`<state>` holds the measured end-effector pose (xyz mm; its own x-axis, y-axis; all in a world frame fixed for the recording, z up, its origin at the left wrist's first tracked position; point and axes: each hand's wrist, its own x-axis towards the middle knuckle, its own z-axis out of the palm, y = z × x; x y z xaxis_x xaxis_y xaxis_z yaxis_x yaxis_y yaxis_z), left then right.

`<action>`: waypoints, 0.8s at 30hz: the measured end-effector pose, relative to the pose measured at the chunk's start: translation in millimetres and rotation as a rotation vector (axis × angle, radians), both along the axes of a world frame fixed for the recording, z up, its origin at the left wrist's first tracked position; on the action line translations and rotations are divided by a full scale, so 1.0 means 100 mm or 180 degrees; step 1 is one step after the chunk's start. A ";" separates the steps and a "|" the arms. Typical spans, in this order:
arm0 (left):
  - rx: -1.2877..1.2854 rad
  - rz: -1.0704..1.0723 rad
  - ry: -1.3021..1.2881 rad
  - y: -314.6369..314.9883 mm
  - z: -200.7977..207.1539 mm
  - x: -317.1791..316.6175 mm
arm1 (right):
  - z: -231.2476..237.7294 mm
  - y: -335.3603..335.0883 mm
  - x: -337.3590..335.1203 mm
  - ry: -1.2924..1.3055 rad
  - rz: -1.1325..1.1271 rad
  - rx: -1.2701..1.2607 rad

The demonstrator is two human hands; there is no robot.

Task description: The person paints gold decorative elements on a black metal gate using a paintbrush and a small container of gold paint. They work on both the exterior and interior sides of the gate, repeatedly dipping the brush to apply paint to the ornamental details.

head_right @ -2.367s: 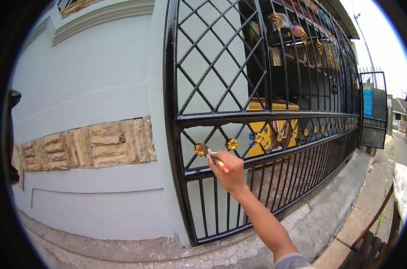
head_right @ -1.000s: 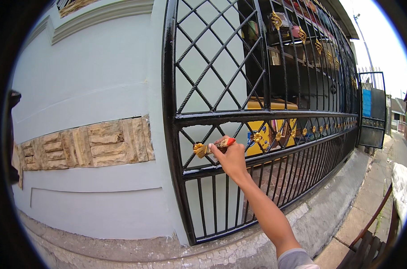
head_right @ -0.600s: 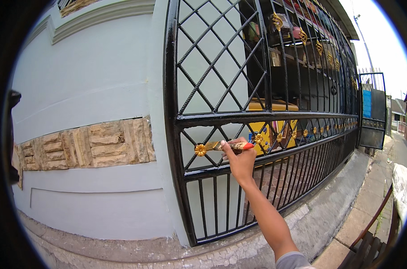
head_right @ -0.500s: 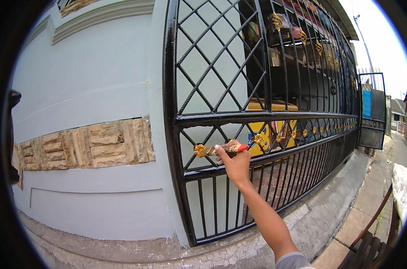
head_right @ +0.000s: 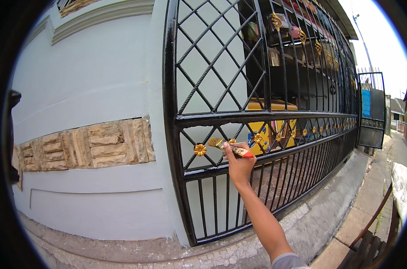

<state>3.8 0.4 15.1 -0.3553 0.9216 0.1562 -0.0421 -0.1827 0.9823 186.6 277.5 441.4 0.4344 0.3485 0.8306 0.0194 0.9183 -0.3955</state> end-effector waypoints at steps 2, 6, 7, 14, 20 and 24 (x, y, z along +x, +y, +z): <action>0.0122 0.0032 -0.0073 0.01 0.00 0.01 | -0.08 -0.04 -0.04 -0.0384 -0.0588 0.0179; -0.0078 -0.0002 0.0276 0.02 0.01 0.00 | -0.33 -0.13 -0.25 -0.1230 -0.1233 0.0653; -0.0092 -0.0060 0.0170 0.01 0.02 -0.01 | -0.38 -0.14 -0.30 -0.1427 -0.1196 0.0778; -0.0004 0.0225 -0.0118 0.00 -0.03 0.02 | -0.20 0.10 -0.15 0.0004 -0.0145 0.0009; -0.0005 0.0182 0.0191 0.01 -0.02 0.01 | -0.33 0.01 -0.21 -0.0413 -0.0925 0.0329; -0.0153 0.0059 0.0179 0.00 0.00 0.00 | -0.49 -0.10 -0.38 -0.1145 -0.1097 0.1010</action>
